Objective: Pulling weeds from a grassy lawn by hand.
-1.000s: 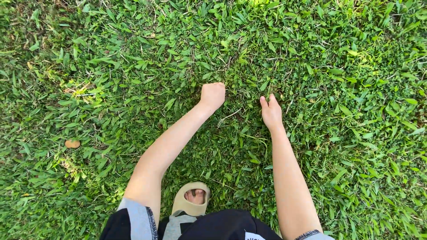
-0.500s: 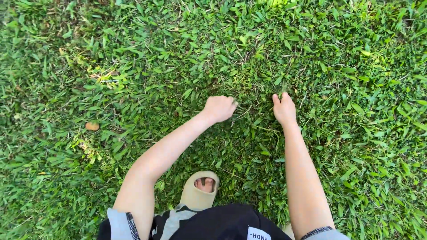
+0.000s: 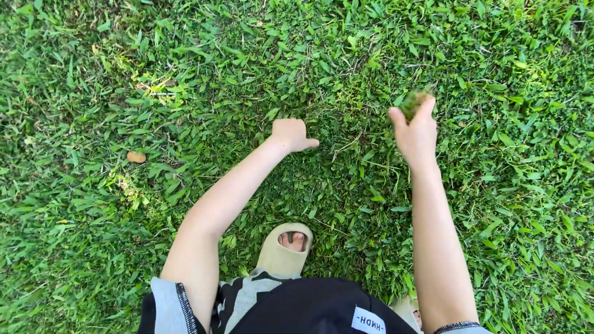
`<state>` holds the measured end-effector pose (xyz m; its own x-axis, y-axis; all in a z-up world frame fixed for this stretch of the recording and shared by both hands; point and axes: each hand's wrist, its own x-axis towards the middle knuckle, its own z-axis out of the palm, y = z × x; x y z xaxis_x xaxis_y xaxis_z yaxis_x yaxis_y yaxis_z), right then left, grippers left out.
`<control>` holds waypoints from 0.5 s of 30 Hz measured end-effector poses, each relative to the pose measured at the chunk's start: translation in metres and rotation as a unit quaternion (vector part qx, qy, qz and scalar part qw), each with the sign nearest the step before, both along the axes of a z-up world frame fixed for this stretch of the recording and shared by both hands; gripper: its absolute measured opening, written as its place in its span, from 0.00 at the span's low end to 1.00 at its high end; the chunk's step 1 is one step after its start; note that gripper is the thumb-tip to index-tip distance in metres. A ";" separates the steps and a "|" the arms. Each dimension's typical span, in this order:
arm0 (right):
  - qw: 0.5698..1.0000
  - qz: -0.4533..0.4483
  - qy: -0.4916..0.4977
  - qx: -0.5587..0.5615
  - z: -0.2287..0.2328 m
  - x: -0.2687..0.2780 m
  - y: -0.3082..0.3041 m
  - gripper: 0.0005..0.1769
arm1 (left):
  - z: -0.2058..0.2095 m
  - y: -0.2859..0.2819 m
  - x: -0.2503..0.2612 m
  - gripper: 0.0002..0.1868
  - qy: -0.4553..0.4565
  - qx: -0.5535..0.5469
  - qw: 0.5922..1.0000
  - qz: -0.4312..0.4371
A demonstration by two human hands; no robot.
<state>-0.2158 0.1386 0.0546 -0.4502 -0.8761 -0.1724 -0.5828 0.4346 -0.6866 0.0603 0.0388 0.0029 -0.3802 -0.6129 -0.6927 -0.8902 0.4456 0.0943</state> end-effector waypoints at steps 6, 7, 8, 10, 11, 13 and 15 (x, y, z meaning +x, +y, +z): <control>0.943 0.175 0.245 -0.139 -0.006 0.098 0.001 0.34 | -0.118 0.053 0.022 0.22 0.076 -0.123 0.986 -0.081; 0.944 0.177 0.243 -0.138 -0.028 0.109 0.006 0.34 | -0.117 0.055 0.022 0.22 0.075 -0.121 0.987 -0.079; 0.957 0.198 0.212 -0.008 -0.051 0.120 0.012 0.35 | -0.115 0.056 0.022 0.15 0.085 -0.091 0.989 -0.075; 0.953 0.216 0.176 0.121 -0.097 0.128 0.023 0.36 | -0.108 0.053 0.022 0.09 0.093 -0.061 0.991 -0.069; 0.959 0.200 0.188 0.065 -0.121 0.123 0.028 0.25 | -0.103 0.048 0.022 0.09 0.086 -0.049 0.993 -0.071; 0.962 0.185 0.199 0.020 -0.136 0.109 0.039 0.16 | -0.100 0.051 0.020 0.10 0.081 -0.027 0.994 -0.071; 0.983 0.091 -0.002 0.159 -0.120 0.091 0.036 0.13 | -0.101 0.054 0.020 0.10 0.075 -0.011 0.994 -0.083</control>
<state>-0.1248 0.1741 -0.0657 -0.2896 -0.8442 -0.4511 -0.6691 0.5155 -0.5352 0.0804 0.0925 -0.0982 -0.5747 -0.5477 -0.6080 -0.7812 0.5884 0.2084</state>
